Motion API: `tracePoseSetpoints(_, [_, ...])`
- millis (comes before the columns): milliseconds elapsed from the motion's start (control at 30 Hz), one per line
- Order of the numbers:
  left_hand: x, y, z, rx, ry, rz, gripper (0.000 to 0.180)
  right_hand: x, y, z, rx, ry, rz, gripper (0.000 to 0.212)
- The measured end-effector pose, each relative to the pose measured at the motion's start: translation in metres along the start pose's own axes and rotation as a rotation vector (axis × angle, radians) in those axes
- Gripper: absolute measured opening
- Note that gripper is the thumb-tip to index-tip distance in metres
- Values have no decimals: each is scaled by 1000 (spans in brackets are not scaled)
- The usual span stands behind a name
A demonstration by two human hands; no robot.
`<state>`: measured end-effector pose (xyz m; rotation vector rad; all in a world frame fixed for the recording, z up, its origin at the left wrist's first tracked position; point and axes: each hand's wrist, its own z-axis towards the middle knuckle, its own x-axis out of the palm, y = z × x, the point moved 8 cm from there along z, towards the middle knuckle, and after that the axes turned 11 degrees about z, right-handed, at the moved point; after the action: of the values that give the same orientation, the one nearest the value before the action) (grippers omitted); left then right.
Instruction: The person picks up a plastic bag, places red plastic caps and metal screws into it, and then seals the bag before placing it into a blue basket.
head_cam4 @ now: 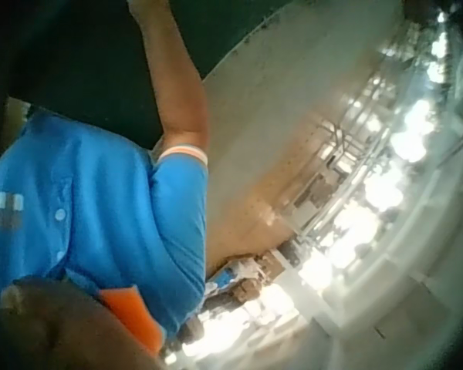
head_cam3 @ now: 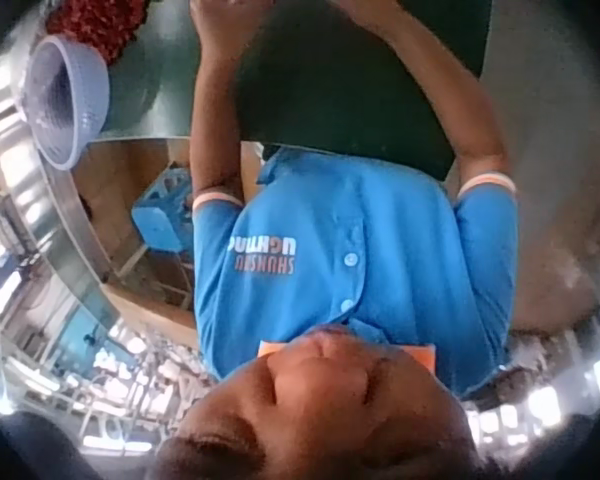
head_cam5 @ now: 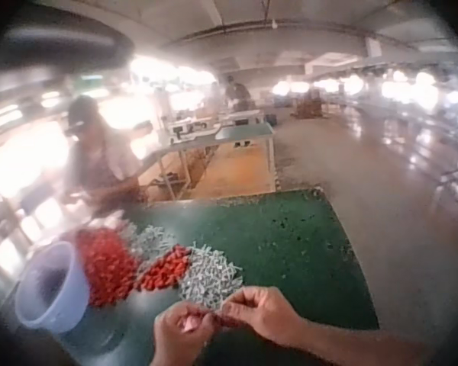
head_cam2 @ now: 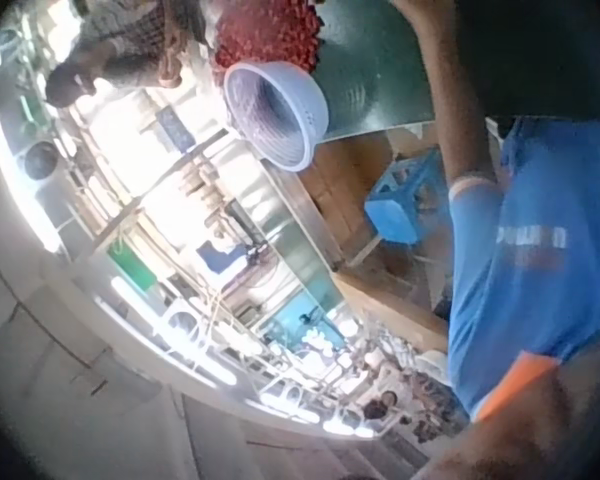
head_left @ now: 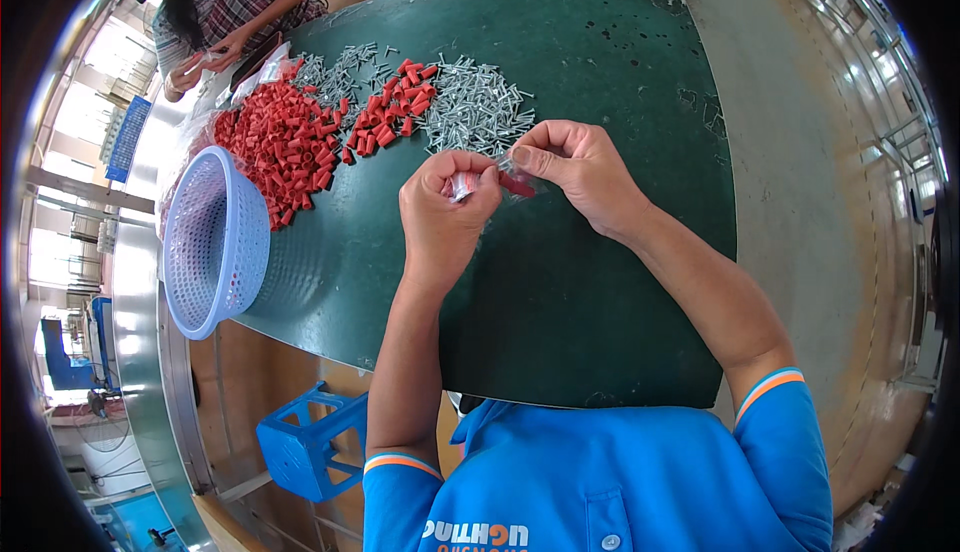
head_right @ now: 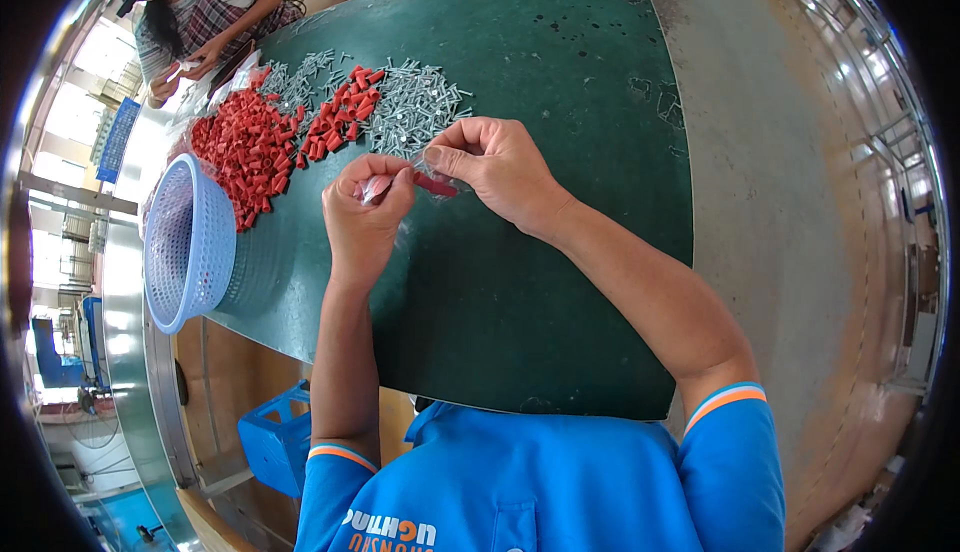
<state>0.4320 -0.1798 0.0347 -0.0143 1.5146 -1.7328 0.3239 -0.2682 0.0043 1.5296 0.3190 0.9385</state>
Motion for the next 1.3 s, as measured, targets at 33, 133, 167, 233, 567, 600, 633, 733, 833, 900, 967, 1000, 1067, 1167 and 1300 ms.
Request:
tracePoseSetpoints(33, [0, 2, 0, -19, 16, -20, 5, -1, -1, 0, 9, -9, 5, 14])
tracePoseSetpoints(133, [1, 3, 0, -58, 34, -69, 5, -1, -1, 0, 76, 18, 21, 16])
tracePoseSetpoints(167, [0, 3, 0, -74, 29, -97, 6, -1, -1, 1, 75, 19, 21, 16])
tracePoseSetpoints(233, [1, 7, -1, -100, 45, -107, 7, -1, -1, 2, 77, 16, 62, 16])
tracePoseSetpoints(567, [1, 22, -1, -237, 4, -404, 7, -4, 2, 3, 97, 40, 81, 19])
tracePoseSetpoints(600, [3, 22, -1, -239, 4, -405, 7, -1, 2, 1, 106, 40, 23, 19])
tracePoseSetpoints(633, [8, 19, -1, -195, 65, -351, 8, 1, 0, 0, 115, 41, -34, 19])
tracePoseSetpoints(733, [14, 13, -2, -143, 147, -273, 8, 2, 1, -1, 65, 36, -71, 16])
tracePoseSetpoints(833, [13, 14, -2, -133, 156, -238, 6, 3, 3, 0, 58, 34, -136, 15])
tracePoseSetpoints(900, [18, 21, -3, -232, 167, -371, 9, -6, 2, 4, -3, -18, -162, 15])
tracePoseSetpoints(967, [17, 29, -3, -293, 159, -444, 9, -15, 8, 8, -66, -67, -187, 15])
tracePoseSetpoints(1000, [17, 35, -4, -355, 150, -517, 9, -26, 15, 8, -109, -145, -189, 14])
tracePoseSetpoints(1067, [15, 37, -4, -358, 135, -530, 8, -31, 20, 7, -154, -219, -189, 13])
tracePoseSetpoints(1167, [18, 34, -5, -357, 103, -564, 8, 12, 41, -13, -553, -10, -549, 18])
tracePoseSetpoints(1300, [23, 28, -3, -317, 107, -591, 11, 31, 31, -18, -501, 47, -606, 18])
